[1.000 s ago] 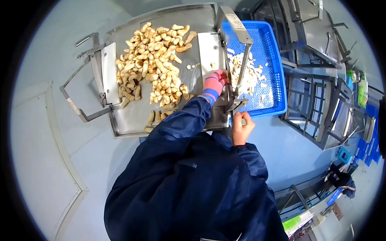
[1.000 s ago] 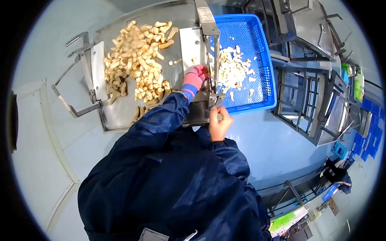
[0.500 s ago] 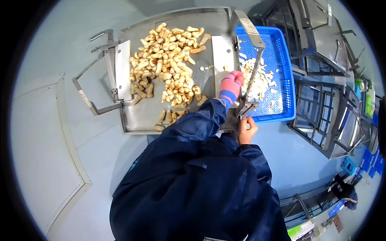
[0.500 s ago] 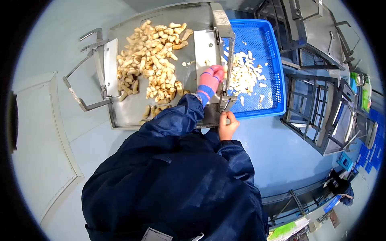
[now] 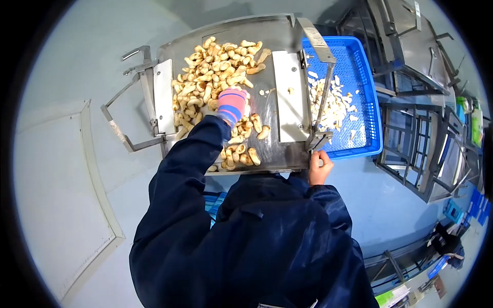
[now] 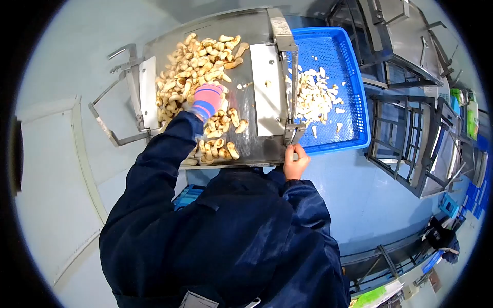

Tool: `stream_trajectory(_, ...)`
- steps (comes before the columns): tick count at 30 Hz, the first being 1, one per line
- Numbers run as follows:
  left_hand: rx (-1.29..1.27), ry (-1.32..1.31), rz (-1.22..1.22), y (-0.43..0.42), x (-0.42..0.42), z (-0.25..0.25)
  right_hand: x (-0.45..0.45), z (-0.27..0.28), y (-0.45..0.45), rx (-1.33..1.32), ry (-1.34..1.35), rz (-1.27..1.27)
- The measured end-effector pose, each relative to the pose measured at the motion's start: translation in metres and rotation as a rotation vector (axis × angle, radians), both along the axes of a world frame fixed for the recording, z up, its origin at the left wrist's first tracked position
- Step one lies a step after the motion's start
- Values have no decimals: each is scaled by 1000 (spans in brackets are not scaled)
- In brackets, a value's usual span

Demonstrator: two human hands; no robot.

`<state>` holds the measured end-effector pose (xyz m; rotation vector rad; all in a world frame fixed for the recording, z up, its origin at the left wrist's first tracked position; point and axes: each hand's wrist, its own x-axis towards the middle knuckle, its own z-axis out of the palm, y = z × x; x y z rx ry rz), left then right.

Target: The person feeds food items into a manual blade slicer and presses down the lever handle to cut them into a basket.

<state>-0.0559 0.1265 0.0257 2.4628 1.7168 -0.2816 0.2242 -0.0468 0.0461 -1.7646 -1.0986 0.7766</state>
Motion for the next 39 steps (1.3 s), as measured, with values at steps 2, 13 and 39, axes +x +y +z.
stream_trajectory(2,-149,-389,156,3,-8,10,-1,2,-2,-7,-4,-5)
stream_trajectory(13,63,-104,-95,-9,33,9,-2,-4,-2,9,35,-26)
stream_trajectory(39,-51,-1210,506,-47,171,-32,-6,52,19,-35,-18,-26)
